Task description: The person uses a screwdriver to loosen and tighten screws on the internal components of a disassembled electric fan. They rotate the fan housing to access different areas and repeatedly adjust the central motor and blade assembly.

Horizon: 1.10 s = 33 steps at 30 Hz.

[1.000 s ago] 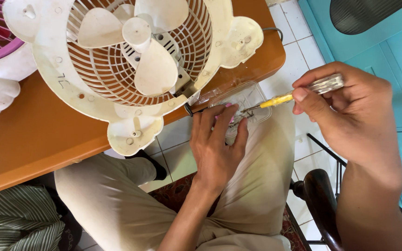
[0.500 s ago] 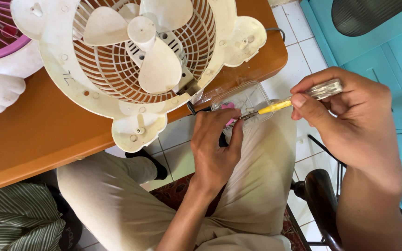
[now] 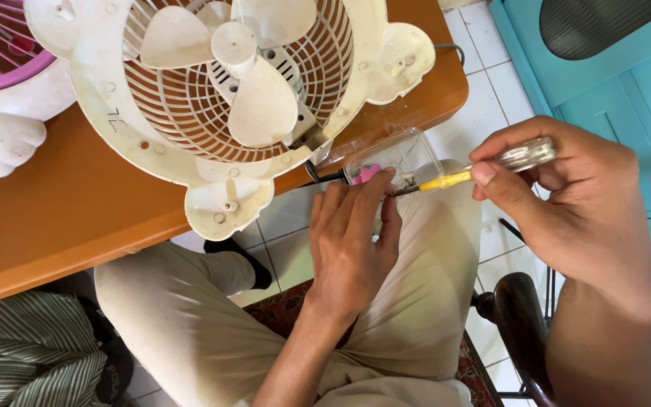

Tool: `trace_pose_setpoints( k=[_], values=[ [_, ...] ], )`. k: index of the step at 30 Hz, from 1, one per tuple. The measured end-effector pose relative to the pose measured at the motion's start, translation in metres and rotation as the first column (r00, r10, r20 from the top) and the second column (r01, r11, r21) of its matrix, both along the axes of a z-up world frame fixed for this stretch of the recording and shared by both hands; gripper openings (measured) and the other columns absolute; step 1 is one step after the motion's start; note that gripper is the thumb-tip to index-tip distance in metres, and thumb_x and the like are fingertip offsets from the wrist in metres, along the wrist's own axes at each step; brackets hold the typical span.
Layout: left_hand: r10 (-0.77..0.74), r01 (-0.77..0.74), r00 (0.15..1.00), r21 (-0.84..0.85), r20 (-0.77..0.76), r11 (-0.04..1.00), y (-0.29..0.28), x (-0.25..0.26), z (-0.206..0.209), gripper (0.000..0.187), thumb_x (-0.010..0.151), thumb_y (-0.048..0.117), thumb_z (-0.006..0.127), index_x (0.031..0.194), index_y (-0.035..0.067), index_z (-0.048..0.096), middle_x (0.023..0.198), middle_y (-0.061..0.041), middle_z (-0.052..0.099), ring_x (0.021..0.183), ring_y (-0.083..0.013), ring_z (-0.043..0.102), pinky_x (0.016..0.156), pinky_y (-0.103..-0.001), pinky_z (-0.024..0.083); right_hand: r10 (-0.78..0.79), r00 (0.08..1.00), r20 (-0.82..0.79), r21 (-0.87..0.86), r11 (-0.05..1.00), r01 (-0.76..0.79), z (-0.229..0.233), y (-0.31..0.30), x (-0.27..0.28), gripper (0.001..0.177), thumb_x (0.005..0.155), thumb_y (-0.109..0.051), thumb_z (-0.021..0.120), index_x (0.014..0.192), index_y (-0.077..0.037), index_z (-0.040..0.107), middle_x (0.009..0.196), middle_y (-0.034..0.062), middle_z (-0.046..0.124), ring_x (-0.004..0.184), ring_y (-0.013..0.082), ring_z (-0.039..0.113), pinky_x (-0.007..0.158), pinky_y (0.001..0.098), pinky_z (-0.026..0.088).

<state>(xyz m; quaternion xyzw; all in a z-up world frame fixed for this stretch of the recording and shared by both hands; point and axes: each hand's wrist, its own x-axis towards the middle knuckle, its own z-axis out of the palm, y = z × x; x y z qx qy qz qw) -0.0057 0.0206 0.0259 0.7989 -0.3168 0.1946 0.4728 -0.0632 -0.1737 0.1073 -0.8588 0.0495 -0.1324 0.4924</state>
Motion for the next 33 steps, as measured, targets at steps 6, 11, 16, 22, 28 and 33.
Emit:
trace_pose_setpoints(
  k=[6, 11, 16, 22, 28, 33],
  values=[
    [0.009, -0.01, 1.0, 0.031, 0.013, 0.999, 0.0, -0.002, 0.002, 0.045, 0.089, -0.004, 0.076, 0.13, 0.002, 0.06, 0.102, -0.004, 0.071, 0.087, -0.0231, 0.061, 0.078, -0.039, 0.044, 0.025, 1.0, 0.015, -0.015, 1.0, -0.025, 0.002, 0.002, -0.002, 0.01, 0.102, 0.0, 0.07, 0.11, 0.004, 0.067, 0.089, 0.0063, 0.07, 0.077, 0.0067, 0.067, 0.065, 0.0204, 0.051],
    [0.014, -0.014, 1.0, 0.015, 0.006, 1.0, 0.0, -0.004, 0.001, 0.047, 0.089, -0.004, 0.077, 0.132, 0.003, 0.058, 0.103, -0.003, 0.071, 0.089, -0.0227, 0.061, 0.079, -0.039, 0.044, 0.014, 1.0, 0.006, -0.054, 0.998, -0.014, 0.004, 0.002, -0.004, 0.009, 0.101, 0.0, 0.07, 0.108, 0.004, 0.067, 0.088, 0.0062, 0.071, 0.078, 0.0072, 0.068, 0.065, 0.0204, 0.052],
    [0.027, -0.027, 1.0, 0.001, 0.002, 1.0, 0.001, -0.005, 0.001, 0.047, 0.089, -0.004, 0.076, 0.132, 0.003, 0.058, 0.104, -0.003, 0.07, 0.092, -0.0227, 0.062, 0.082, -0.038, 0.045, 0.014, 1.0, -0.011, -0.063, 0.998, -0.015, 0.006, 0.001, -0.004, 0.009, 0.1, 0.0, 0.07, 0.108, 0.004, 0.067, 0.086, 0.006, 0.071, 0.076, 0.0072, 0.067, 0.063, 0.0204, 0.05],
    [0.033, -0.034, 0.999, 0.039, 0.03, 0.999, 0.001, -0.006, 0.004, 0.047, 0.09, -0.004, 0.076, 0.132, 0.003, 0.058, 0.102, -0.003, 0.07, 0.089, -0.0224, 0.061, 0.08, -0.039, 0.044, 0.029, 1.0, -0.007, -0.064, 0.998, -0.029, 0.008, 0.002, -0.005, 0.01, 0.1, -0.001, 0.07, 0.109, 0.004, 0.067, 0.086, 0.0057, 0.071, 0.077, 0.0071, 0.066, 0.064, 0.0201, 0.05],
    [0.053, -0.061, 0.995, 0.101, 0.084, 0.993, 0.001, -0.007, 0.007, 0.046, 0.091, -0.003, 0.076, 0.133, 0.001, 0.058, 0.097, -0.005, 0.068, 0.084, -0.024, 0.058, 0.077, -0.04, 0.043, 0.001, 1.0, -0.001, -0.111, 0.994, -0.001, 0.01, 0.007, -0.005, 0.012, 0.101, -0.004, 0.071, 0.109, 0.003, 0.068, 0.084, 0.0057, 0.071, 0.074, 0.007, 0.067, 0.059, 0.02, 0.049],
    [0.06, -0.072, 0.992, 0.12, 0.107, 0.99, 0.001, -0.008, 0.008, 0.048, 0.091, -0.003, 0.076, 0.135, 0.001, 0.057, 0.099, -0.006, 0.068, 0.085, -0.0239, 0.058, 0.077, -0.04, 0.042, -0.018, 0.999, -0.027, -0.167, 0.986, 0.013, 0.014, 0.01, -0.005, 0.013, 0.098, -0.006, 0.072, 0.107, 0.002, 0.069, 0.082, 0.006, 0.073, 0.072, 0.0069, 0.07, 0.055, 0.0197, 0.049]
  ],
)
